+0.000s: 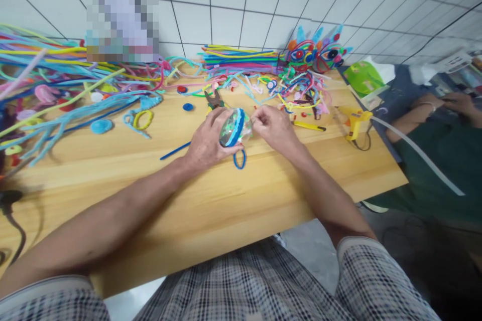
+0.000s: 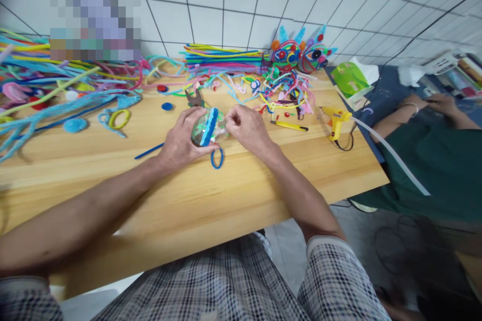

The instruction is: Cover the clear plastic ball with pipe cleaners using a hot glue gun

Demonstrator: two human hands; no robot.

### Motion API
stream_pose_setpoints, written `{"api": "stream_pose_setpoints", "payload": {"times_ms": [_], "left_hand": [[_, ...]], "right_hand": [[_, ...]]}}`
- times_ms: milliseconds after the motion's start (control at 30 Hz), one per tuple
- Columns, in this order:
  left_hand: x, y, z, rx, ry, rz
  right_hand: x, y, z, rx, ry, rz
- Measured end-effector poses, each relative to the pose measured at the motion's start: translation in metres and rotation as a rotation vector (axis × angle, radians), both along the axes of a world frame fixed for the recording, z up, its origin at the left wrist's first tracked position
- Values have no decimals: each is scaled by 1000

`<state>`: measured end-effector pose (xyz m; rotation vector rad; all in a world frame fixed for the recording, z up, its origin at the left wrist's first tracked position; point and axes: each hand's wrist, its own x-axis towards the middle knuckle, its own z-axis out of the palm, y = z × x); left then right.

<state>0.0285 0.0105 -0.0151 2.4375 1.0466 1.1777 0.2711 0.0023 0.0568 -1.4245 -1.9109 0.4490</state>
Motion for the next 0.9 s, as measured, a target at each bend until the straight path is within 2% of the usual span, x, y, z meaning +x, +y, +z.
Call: {"api": "stream_pose_setpoints", "payload": {"times_ms": [300,700,800,900], "left_hand": [[3,-2,3,-67,-23,9],[2,-3,4,-53,-30,-39],[3,-4,4,-57,-26,-38],[3,-3,5,-72,-25,-20]], "right_hand": [[-1,-8,3,-72,206,-1],[4,0,-5,26,-2,8],[11,5,-13,80,-71,-87],[21,10,-19,176,-24,-236]]}}
